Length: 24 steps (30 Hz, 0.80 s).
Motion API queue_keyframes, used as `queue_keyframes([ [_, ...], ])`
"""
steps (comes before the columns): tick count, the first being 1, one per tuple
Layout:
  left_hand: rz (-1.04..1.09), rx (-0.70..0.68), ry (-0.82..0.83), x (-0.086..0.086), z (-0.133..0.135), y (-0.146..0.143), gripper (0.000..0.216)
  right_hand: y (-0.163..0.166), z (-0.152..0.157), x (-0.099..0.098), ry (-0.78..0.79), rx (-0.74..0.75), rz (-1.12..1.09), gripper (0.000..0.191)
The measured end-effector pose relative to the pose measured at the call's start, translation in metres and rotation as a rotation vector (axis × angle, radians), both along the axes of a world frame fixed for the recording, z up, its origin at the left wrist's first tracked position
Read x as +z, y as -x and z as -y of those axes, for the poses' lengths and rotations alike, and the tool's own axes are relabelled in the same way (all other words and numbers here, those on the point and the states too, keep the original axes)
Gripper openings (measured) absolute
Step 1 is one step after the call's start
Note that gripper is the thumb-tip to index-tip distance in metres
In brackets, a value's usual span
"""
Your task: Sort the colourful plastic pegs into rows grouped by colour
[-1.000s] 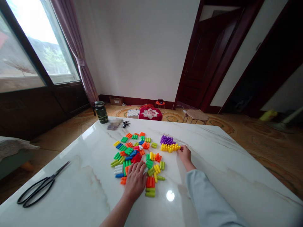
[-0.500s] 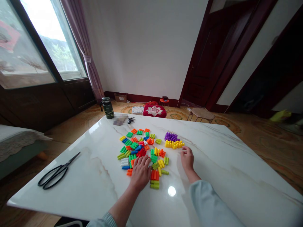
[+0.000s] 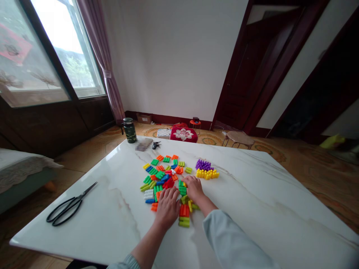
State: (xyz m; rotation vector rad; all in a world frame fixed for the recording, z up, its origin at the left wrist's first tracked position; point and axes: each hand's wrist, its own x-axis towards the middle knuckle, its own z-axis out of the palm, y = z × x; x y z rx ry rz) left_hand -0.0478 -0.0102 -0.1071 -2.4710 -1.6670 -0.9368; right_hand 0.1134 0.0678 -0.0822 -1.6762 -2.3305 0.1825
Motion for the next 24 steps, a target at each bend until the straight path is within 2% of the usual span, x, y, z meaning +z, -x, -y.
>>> queue_keyframes([
  [7,0.012,-0.007,-0.025,-0.001,-0.002,0.000,0.031,-0.002,-0.003,-0.007,-0.100,-0.002,0.052,0.049],
  [14,-0.015,-0.016,-0.037,-0.001,-0.002,0.001,0.031,-0.017,-0.003,-0.003,-0.226,-0.083,-0.266,0.040],
  [18,-0.020,-0.004,-0.036,-0.001,-0.001,0.001,0.031,-0.032,0.000,-0.003,-0.185,-0.108,-0.339,0.047],
  [21,-0.019,-0.011,-0.048,-0.002,-0.002,0.001,0.032,-0.033,-0.002,-0.007,-0.121,-0.021,-0.309,0.053],
  [24,-0.016,-0.012,-0.040,-0.002,-0.002,0.001,0.032,-0.022,-0.006,-0.012,-0.033,0.026,-0.220,0.050],
])
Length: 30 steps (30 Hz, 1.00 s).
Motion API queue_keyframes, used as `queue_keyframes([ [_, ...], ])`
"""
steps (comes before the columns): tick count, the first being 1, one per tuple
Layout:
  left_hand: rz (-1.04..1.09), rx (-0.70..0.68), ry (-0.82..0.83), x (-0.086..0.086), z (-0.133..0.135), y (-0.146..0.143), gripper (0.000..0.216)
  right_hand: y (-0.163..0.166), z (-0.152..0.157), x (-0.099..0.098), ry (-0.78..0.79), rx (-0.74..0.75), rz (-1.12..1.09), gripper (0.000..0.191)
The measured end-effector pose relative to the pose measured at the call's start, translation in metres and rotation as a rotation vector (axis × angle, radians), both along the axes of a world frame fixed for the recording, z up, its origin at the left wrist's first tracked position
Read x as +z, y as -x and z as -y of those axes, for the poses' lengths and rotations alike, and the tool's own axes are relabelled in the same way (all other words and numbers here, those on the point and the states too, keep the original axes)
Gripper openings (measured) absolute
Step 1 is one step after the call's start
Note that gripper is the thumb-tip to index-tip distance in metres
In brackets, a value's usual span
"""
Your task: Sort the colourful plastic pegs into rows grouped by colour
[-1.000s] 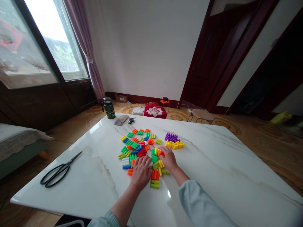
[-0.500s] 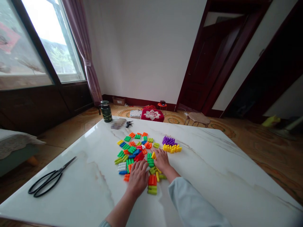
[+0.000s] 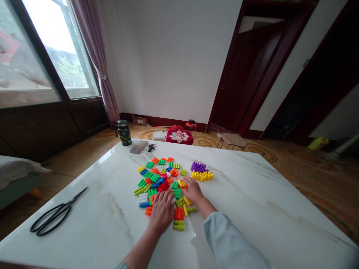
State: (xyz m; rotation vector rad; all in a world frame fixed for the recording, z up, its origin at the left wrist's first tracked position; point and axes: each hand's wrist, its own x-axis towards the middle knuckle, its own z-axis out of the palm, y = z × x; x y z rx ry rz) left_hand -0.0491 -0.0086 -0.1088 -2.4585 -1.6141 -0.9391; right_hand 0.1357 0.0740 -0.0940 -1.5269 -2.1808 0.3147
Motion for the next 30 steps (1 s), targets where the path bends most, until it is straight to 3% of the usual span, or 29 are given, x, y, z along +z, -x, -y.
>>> queue_keyframes([
  [7,-0.001,0.009,0.014,0.001,0.001,-0.001,0.034,0.024,-0.001,-0.004,0.043,-0.120,0.144,0.046],
  [14,-0.005,0.010,0.000,-0.001,0.000,-0.001,0.035,0.027,0.001,0.005,0.022,-0.115,0.206,0.029],
  [18,-0.009,0.007,-0.008,0.000,0.000,-0.001,0.035,0.030,0.002,0.008,0.009,-0.099,0.171,0.041],
  [22,-0.006,0.005,-0.013,0.001,0.000,-0.001,0.035,0.031,0.000,0.008,0.026,0.018,0.191,0.062],
  [26,0.002,0.007,-0.014,0.000,0.000,-0.001,0.035,0.029,-0.003,0.007,0.077,0.043,0.218,0.056],
  [30,-0.007,0.016,-0.012,-0.002,-0.001,-0.001,0.036,0.028,-0.002,0.002,0.002,0.015,0.220,0.054],
])
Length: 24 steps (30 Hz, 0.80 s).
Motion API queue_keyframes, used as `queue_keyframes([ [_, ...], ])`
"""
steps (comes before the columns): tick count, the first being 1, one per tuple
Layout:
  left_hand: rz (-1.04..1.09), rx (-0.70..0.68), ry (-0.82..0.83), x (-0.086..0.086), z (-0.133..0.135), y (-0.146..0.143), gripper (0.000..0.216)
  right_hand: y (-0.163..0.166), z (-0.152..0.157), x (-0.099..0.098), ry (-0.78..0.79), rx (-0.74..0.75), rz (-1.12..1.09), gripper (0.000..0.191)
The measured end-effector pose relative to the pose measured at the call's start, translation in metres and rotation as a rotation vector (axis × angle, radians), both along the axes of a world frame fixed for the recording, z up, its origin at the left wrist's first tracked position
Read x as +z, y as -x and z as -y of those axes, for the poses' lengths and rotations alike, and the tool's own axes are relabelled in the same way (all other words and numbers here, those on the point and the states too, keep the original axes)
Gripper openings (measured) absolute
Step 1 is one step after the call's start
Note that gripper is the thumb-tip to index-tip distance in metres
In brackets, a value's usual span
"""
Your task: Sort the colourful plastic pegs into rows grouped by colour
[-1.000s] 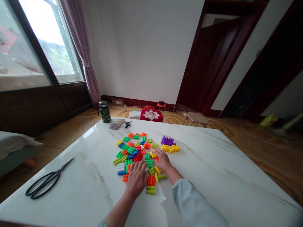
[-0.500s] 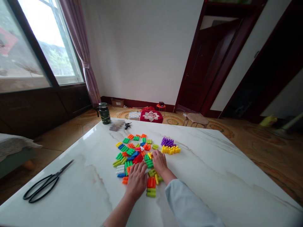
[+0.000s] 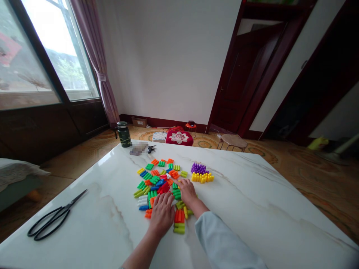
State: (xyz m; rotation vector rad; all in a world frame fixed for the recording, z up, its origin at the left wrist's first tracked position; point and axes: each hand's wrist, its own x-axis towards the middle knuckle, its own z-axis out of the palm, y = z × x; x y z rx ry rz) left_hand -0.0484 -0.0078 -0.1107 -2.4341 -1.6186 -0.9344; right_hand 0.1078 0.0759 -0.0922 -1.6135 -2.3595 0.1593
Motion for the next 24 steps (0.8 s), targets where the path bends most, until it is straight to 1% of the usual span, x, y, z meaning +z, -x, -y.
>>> queue_keyframes([
  [2,-0.007,0.005,-0.002,-0.001,-0.001,0.000,0.035,0.000,0.001,-0.004,-0.038,-0.032,-0.011,0.054],
  [4,-0.006,0.011,-0.012,-0.002,-0.001,0.000,0.033,-0.002,0.003,-0.007,-0.078,-0.080,-0.069,0.053],
  [7,-0.004,0.007,-0.035,-0.004,-0.001,0.001,0.032,-0.011,0.006,-0.011,-0.177,-0.168,-0.262,0.047],
  [10,-0.007,0.006,-0.045,-0.005,-0.001,0.001,0.033,-0.032,0.010,-0.013,-0.240,-0.246,-0.462,0.043],
  [12,-0.008,0.010,-0.044,-0.004,-0.001,0.001,0.033,-0.053,0.013,-0.013,-0.201,-0.294,-0.514,0.040],
  [15,-0.009,0.012,-0.049,-0.004,-0.001,0.001,0.033,-0.085,0.014,-0.013,-0.096,-0.322,-0.510,0.035],
  [19,-0.013,0.011,-0.039,-0.004,-0.001,0.001,0.033,-0.112,0.013,-0.016,-0.020,-0.206,-0.522,0.033],
  [21,-0.011,0.013,-0.037,-0.004,-0.001,0.001,0.034,-0.116,0.014,-0.020,-0.044,-0.202,-0.542,0.034],
  [24,-0.007,0.012,-0.041,-0.005,-0.002,0.002,0.034,-0.113,0.020,-0.028,-0.155,-0.321,-0.575,0.032],
])
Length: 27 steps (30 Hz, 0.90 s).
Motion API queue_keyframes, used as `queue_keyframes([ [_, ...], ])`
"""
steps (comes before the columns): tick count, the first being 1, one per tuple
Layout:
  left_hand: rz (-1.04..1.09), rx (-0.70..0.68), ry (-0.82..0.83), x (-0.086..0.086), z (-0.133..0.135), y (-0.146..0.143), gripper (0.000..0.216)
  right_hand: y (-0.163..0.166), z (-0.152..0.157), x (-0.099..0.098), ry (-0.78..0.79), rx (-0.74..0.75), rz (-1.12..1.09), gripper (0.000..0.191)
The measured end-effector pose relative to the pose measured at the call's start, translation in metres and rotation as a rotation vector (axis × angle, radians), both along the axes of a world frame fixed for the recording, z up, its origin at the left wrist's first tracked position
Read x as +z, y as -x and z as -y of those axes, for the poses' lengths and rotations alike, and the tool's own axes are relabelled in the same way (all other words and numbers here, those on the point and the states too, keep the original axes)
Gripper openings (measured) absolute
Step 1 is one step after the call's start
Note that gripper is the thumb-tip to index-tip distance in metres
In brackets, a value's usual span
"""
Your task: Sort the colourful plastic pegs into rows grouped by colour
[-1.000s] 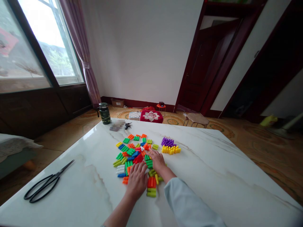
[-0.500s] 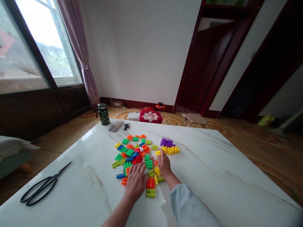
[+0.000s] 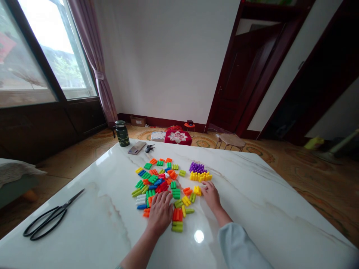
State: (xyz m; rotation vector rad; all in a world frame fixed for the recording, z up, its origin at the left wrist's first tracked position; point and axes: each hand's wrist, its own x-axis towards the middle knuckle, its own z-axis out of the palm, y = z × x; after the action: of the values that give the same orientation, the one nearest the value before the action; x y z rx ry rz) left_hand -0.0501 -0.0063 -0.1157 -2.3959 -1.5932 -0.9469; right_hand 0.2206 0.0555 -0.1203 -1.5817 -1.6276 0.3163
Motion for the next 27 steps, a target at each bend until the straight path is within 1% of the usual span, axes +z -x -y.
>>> queue_keyframes([
  [3,-0.006,-0.004,0.005,-0.001,0.000,0.000,0.034,0.007,0.009,-0.004,-0.012,-0.111,0.009,0.030],
  [6,-0.012,-0.007,0.019,0.001,0.000,0.000,0.034,0.016,0.010,0.005,0.064,-0.181,0.113,0.033],
  [8,-0.015,-0.006,0.032,0.002,0.001,0.000,0.035,0.024,0.005,0.020,0.206,-0.235,0.227,0.037],
  [11,-0.025,-0.005,0.041,0.004,0.001,0.000,0.035,0.034,-0.010,0.043,0.524,-0.264,0.361,0.036],
  [13,-0.027,-0.001,0.031,0.003,0.001,0.000,0.033,0.039,-0.020,0.053,0.629,-0.252,0.385,0.032],
  [16,-0.028,0.002,0.020,0.002,0.000,0.000,0.032,0.040,-0.027,0.057,0.638,-0.239,0.373,0.029],
  [20,-0.017,0.006,0.007,0.001,0.000,-0.001,0.034,0.037,-0.020,0.049,0.584,-0.229,0.353,0.021],
  [23,-0.010,0.008,0.007,0.001,0.000,-0.001,0.034,0.036,-0.015,0.043,0.540,-0.213,0.343,0.019],
  [27,-0.007,0.006,0.005,0.002,0.000,-0.001,0.033,0.033,-0.021,0.039,0.522,-0.197,0.331,0.018],
])
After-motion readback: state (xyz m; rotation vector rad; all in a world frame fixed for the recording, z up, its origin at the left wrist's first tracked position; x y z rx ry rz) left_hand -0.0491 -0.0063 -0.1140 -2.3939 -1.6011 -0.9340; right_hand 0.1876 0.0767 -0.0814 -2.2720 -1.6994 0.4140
